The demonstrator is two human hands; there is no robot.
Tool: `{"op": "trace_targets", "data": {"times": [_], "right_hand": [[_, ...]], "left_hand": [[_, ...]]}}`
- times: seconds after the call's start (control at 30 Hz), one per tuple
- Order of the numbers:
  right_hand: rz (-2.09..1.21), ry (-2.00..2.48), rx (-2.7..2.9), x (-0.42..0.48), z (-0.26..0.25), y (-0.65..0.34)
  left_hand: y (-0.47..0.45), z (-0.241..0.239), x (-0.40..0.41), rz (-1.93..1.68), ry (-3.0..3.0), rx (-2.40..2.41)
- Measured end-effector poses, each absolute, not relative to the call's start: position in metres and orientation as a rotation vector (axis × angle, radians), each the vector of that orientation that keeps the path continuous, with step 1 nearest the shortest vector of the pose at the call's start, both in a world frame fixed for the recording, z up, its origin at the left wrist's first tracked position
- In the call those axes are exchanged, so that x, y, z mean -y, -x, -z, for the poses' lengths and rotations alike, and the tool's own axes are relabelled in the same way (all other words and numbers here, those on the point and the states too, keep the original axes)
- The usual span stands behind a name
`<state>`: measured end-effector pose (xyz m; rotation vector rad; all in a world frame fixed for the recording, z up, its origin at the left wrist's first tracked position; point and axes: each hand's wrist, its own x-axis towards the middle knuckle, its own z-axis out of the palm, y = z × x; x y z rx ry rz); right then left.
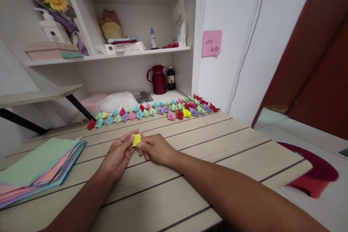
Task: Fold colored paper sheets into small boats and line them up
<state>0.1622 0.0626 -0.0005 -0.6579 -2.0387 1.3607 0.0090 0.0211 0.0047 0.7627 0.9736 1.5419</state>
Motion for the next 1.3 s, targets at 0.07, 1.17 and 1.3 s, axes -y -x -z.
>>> {"op": "trace_targets", "data": {"times": [0.07,1.17,1.3], "right_hand": [[-1.363,0.659,2.044,-0.0624,-0.0001,-0.1624],[-1.219,0.677,2.096,-0.0589,0.0001,-0.1624],[-1.257,0.687,2.084,-0.0596,0.001,-0.1621]], "left_hand": [[-0.0091,-0.0053,-0.0206,-1.539,-0.776,-0.971],[-0.008,-0.0048,-0.0193,-1.514,-0.808,-0.979],[-0.0076,-0.0043,-0.0198,-1.517,-0.808,-0.973]]}}
